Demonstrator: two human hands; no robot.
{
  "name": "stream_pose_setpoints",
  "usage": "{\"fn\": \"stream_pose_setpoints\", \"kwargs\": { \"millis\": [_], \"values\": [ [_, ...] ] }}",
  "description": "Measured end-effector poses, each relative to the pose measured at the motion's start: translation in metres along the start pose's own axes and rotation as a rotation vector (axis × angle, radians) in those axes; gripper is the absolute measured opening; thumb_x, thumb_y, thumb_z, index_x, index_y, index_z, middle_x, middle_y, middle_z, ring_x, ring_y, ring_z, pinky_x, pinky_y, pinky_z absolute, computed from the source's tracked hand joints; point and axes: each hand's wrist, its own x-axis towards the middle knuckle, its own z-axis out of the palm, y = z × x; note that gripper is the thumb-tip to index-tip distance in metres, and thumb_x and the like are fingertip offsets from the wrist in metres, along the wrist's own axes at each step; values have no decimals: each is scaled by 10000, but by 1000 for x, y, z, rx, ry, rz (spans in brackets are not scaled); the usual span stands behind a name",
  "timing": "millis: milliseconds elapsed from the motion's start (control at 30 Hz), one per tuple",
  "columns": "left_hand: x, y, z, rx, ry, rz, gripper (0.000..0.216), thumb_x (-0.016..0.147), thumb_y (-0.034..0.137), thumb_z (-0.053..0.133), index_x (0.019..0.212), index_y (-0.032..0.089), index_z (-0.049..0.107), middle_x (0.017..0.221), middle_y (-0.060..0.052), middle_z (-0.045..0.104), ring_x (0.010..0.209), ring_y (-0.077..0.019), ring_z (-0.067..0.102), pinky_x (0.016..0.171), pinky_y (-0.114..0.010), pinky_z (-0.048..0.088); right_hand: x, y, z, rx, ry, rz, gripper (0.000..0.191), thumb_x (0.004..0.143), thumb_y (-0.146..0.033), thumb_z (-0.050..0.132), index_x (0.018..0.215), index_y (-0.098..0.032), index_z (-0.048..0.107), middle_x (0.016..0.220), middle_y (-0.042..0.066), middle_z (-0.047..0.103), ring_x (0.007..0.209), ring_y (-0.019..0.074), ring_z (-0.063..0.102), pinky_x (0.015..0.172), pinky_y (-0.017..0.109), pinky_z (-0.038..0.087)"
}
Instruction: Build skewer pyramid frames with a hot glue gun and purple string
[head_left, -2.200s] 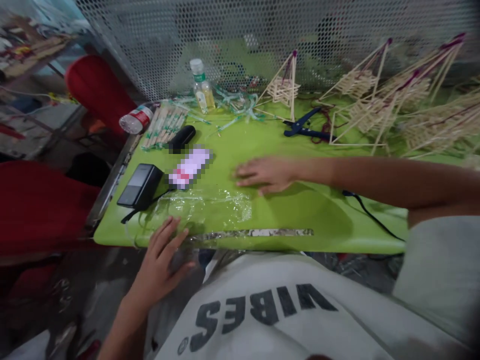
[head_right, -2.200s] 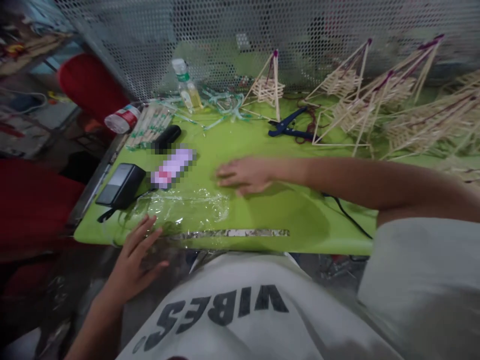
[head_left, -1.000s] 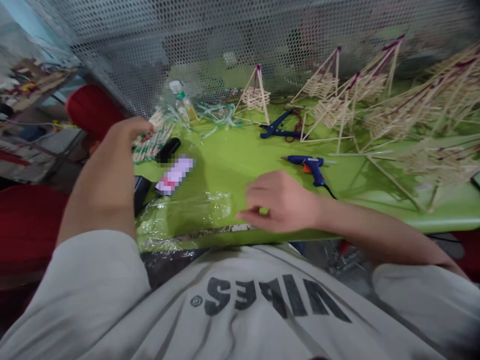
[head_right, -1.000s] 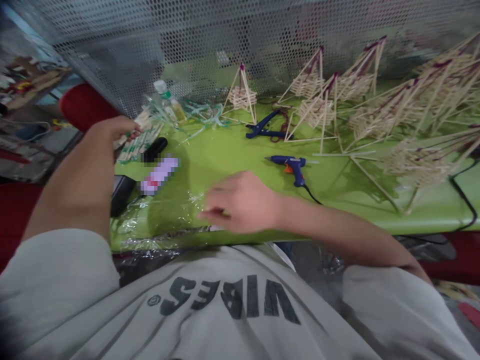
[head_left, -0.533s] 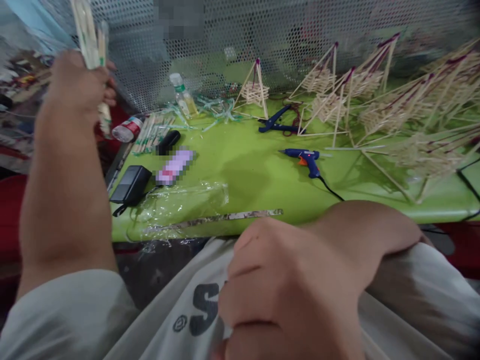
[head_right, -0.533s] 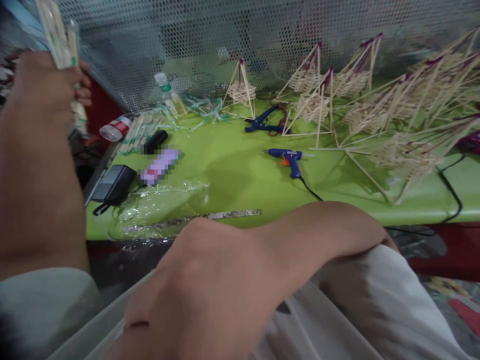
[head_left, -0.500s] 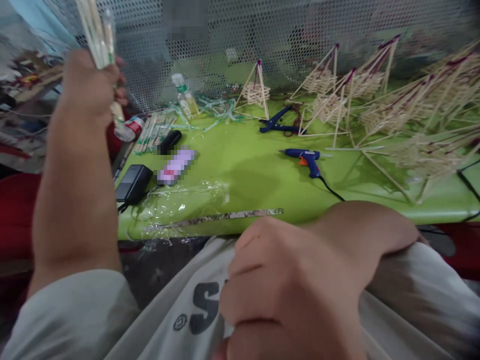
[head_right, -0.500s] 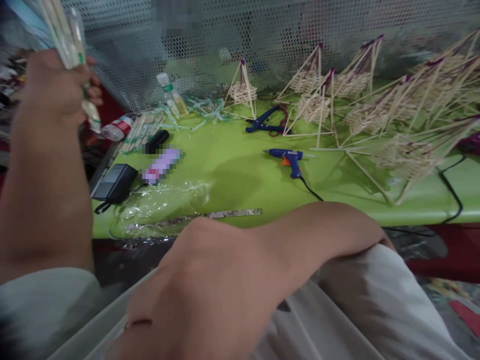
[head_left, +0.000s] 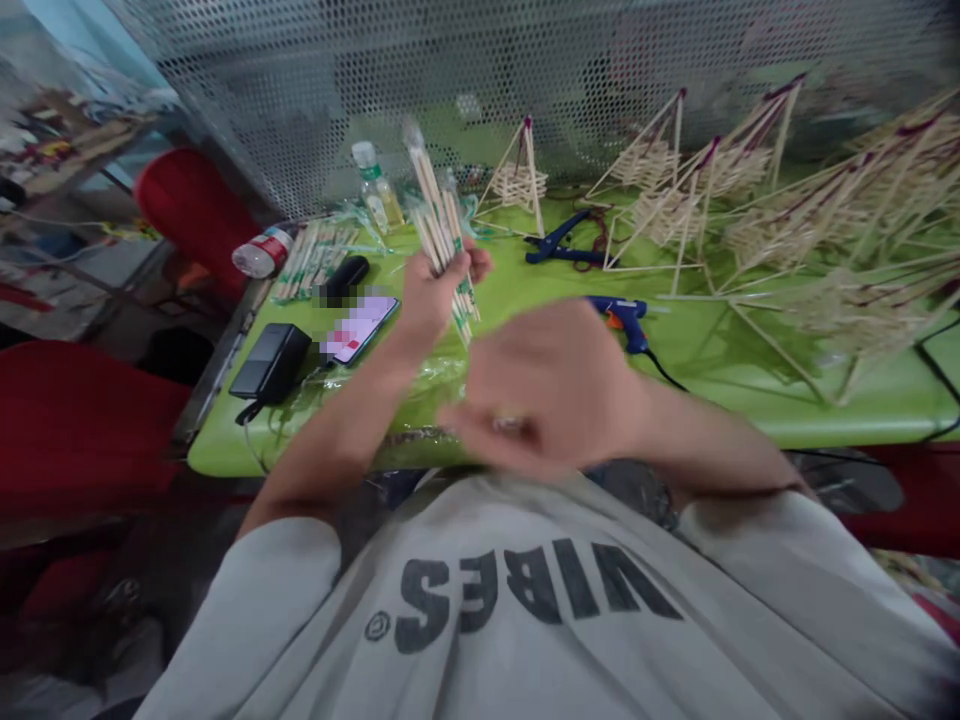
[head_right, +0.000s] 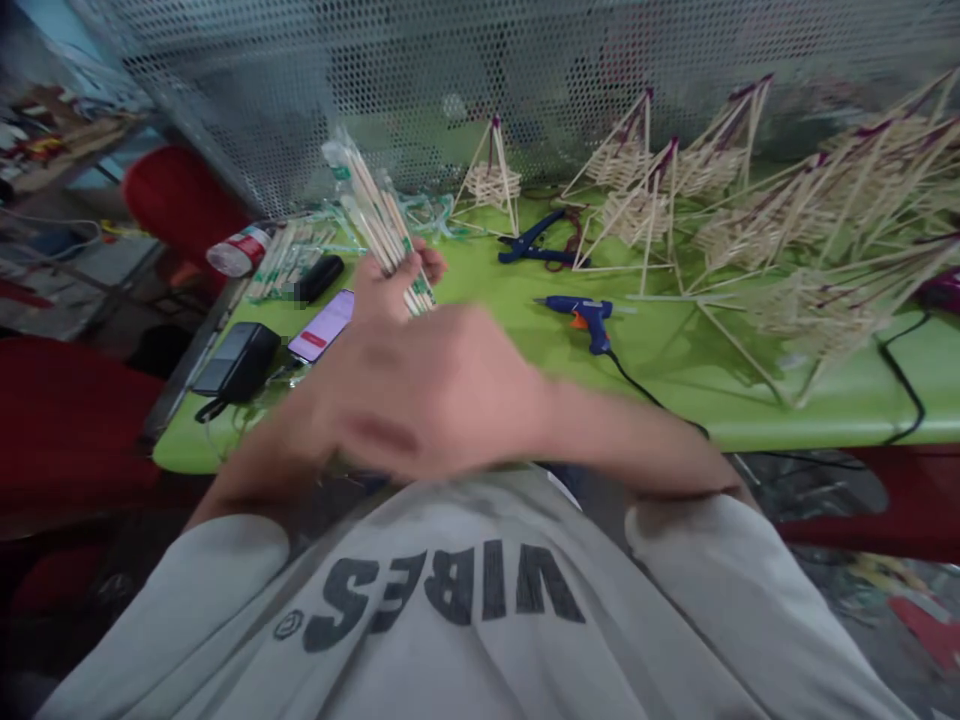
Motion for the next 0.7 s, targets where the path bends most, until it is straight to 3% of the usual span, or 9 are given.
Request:
{"fn": "stream_pose_setpoints", "kwargs": {
  "millis": [33,67,133,267,333,400,500,600,700],
  "values": [
    [-6,-7,2,9,5,-1,494,954,647,909,1089,216,710,990,-62,836,898,-161,780,933,-379,637,14,22,1,-40,97,9,383,1095,-645,638,973,-283,665,772,20,506,821,215,662,911,490,672],
    [-12,-12,3,18,8,0,531,917,680,931,1035,209,717,960,-65,828,896,-173,780,918,-378,637,27,47,2,-88,282,24,394,1125,-635,599,1002,-263,646,798,22,516,825,212,649,912,484,660],
    [-20,-16,5,39,-4,-8,579,880,736,936,965,203,727,925,-71,813,909,-196,788,891,-382,641,48,97,6,-117,493,46,436,1120,-685,615,1116,-249,629,815,9,531,758,192,590,847,445,635],
    [-26,-17,10,96,-61,-70,581,881,755,919,910,197,758,878,-75,804,837,-188,778,818,-373,647,69,168,18,-50,395,81,528,1097,-784,609,1150,-259,634,834,11,548,698,193,563,744,419,594],
    [-26,-19,12,104,-73,-89,566,884,729,931,883,186,770,850,-78,802,782,-176,761,784,-365,645,74,183,22,-53,412,81,579,1114,-834,522,1016,-267,588,822,22,529,718,207,570,762,430,600],
    [-24,-22,11,88,-62,-99,548,919,712,907,946,176,794,871,-87,813,783,-178,769,790,-369,657,78,190,23,-89,523,71,661,1114,-898,421,945,-269,534,856,43,529,810,231,601,841,458,618],
    [-20,-25,6,45,-16,-117,527,993,679,843,1136,174,795,974,-106,848,868,-190,817,844,-372,684,85,197,22,-46,587,45,765,1095,-972,237,1043,-270,538,930,53,555,896,235,634,902,460,622],
    [-14,-24,-1,-3,57,-120,508,1027,662,802,1205,187,770,1018,-106,865,916,-189,839,852,-340,681,93,198,29,224,551,42,790,1061,-1019,198,1095,-288,495,843,-2,459,709,179,524,712,355,553],
    [-10,-23,-5,-14,84,-109,490,1030,663,792,1196,202,788,1002,-91,862,915,-175,829,828,-294,644,97,196,49,522,557,56,741,1049,-1019,369,980,-287,450,753,-41,349,595,139,335,556,291,374]
  ]
}}
